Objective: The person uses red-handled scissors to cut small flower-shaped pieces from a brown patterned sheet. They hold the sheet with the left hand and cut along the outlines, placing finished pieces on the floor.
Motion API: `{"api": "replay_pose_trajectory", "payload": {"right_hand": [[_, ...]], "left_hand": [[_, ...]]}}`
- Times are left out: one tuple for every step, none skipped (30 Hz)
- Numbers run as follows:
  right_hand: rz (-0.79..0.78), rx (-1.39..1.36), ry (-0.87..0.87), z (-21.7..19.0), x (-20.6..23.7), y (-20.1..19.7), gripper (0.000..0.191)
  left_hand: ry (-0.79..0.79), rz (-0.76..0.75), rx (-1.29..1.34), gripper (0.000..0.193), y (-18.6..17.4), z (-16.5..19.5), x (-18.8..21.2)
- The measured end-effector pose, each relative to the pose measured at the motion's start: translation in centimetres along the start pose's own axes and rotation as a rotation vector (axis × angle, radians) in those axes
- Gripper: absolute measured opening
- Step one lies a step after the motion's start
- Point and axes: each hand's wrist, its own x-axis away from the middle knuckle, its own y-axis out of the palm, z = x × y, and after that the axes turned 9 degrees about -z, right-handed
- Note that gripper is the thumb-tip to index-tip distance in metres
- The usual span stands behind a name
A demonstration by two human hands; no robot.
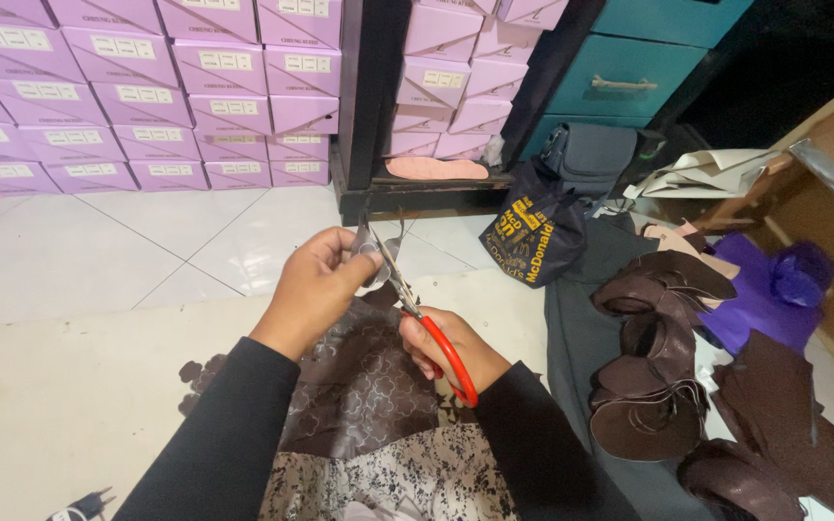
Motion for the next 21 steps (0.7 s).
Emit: {"api": "replay_pose_trajectory", "payload": {"right_hand": [[0.002,-0.011,-0.001,0.0,0.0,0.0,0.048],[0.005,-0.021,-0.002,0.0,0.0,0.0,0.047],[0.007,-0.031,-0.004,0.0,-0.1,0.0,0.046],[-0.010,-0.049,-0.031,0.0,-0.1,0.0,0.046],[-0.029,-0.066,-0.059,0.0,-0.1,-0.1,0.045],[-0.045,-0.084,-0.086,0.0,0.0,-0.1,0.045],[-0.066,-0.085,-0.079,-0.1,0.0,-0.2,0.044],[-0.089,-0.086,-0.072,-0.1,0.0,-0.4,0.044],[-0.109,-0.087,-0.065,-0.1,0.0,-0.4,0.044],[-0.099,-0.088,-0.061,-0.1,0.1,-0.4,0.044],[-0.088,-0.088,-0.056,0.0,0.1,-0.4,0.044],[-0.077,-0.088,-0.053,0.0,0.1,-0.4,0.044],[-0.066,-0.087,-0.066,0.1,0.1,-0.2,0.044],[-0.053,-0.085,-0.079,0.3,0.1,-0.1,0.044],[-0.040,-0.083,-0.093,0.4,0.0,0.1,0.045],[-0.017,-0.098,-0.105,0.6,-0.1,0.3,0.044],[0.006,-0.114,-0.117,0.7,-0.2,0.5,0.043],[0.028,-0.130,-0.129,0.9,-0.3,0.7,0.043],[0.041,-0.147,-0.119,0.9,-0.4,0.9,0.043],[0.054,-0.164,-0.109,0.9,-0.6,1.0,0.042],[0.067,-0.182,-0.099,1.0,-0.6,1.1,0.042]], "left_hand": [[-0.001,-0.014,0.034,0.010,0.0,0.0,0.0],[-0.001,-0.027,0.068,0.010,0.0,-0.1,-0.1],[-0.001,-0.041,0.102,0.010,0.0,-0.1,-0.2],[-0.021,-0.046,0.111,0.010,0.1,0.0,-0.2],[-0.040,-0.049,0.121,0.010,0.1,0.0,-0.2],[-0.061,-0.055,0.131,0.010,0.2,0.1,-0.2],[-0.066,-0.061,0.165,0.009,0.4,0.1,-0.2],[-0.070,-0.066,0.199,0.009,0.5,0.2,-0.2],[-0.075,-0.073,0.233,0.009,0.6,0.3,-0.2],[-0.089,-0.065,0.221,0.009,0.6,0.4,-0.1],[-0.102,-0.057,0.208,0.010,0.5,0.4,0.0],[-0.115,-0.051,0.196,0.010,0.5,0.5,0.0],[-0.128,-0.036,0.192,0.010,0.6,0.5,0.2],[-0.141,-0.025,0.189,0.010,0.6,0.5,0.3],[-0.154,-0.012,0.186,0.011,0.7,0.5,0.4],[-0.149,-0.010,0.211,0.011,0.8,0.4,0.4],[-0.144,-0.007,0.237,0.011,0.9,0.4,0.4],[-0.140,-0.004,0.262,0.012,1.1,0.3,0.5],[-0.152,0.005,0.295,0.011,1.1,0.4,0.5],[-0.165,0.014,0.329,0.010,1.2,0.3,0.5],[-0.178,0.025,0.362,0.010,1.3,0.3,0.5]]}}
